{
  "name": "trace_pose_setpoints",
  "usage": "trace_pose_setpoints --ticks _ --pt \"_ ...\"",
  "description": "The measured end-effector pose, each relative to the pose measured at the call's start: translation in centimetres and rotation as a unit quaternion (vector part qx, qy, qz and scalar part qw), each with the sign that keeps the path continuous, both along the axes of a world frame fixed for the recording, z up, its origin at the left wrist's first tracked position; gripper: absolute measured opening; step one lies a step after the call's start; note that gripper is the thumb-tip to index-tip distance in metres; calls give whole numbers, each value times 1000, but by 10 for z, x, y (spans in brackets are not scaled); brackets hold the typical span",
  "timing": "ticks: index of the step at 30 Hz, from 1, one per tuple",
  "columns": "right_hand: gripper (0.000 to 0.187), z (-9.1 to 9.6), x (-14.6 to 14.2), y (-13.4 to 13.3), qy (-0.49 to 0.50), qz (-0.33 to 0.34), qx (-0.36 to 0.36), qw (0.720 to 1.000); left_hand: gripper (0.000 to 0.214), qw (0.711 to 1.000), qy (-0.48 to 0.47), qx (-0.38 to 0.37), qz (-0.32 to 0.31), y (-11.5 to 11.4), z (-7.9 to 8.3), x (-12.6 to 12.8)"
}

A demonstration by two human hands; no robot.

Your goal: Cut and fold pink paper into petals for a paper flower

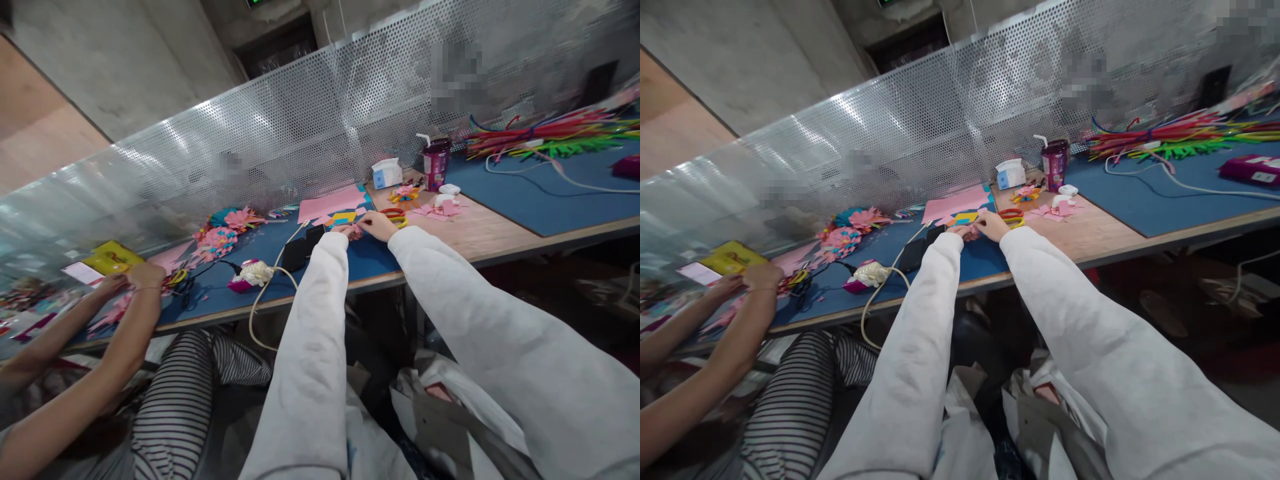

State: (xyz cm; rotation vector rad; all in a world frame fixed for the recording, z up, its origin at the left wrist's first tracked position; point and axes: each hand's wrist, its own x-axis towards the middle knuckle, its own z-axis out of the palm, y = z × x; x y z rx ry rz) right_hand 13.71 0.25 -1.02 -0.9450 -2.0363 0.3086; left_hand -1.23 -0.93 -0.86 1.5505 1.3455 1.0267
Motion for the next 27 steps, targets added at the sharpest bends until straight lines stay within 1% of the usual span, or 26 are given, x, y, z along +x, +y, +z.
trace_pose_setpoints --ticks 3,5,9,13,16,19,23,25,27 --pt "14 0 -1 -1 10 8 -2 1000 29 1000 -3 9 -2 -1 0 -1" --pt "15 -1 -2 0 17 14 4 1000 30 1000 3 9 8 0 -1 0" --pt "15 -4 -3 2 32 25 31 999 34 998 39 -15 50 5 -1 3" --pt "14 -4 -3 0 10 37 67 997 31 997 48 -28 54 7 -1 3" --pt "12 -2 -3 -5 -41 17 86 995 29 998 41 -13 48 7 -3 2" --pt "11 0 -4 -11 -96 -18 87 991 29 999 36 3 39 9 -6 0" --pt "13 2 -6 -20 -154 -75 90 981 30 998 39 -9 39 13 -8 -1" --pt "15 2 -6 -21 -166 -89 92 978 28 999 30 -13 33 13 -8 -2" --pt "15 1 -6 -20 -149 -93 89 981 24 999 17 -15 26 12 -6 -3"
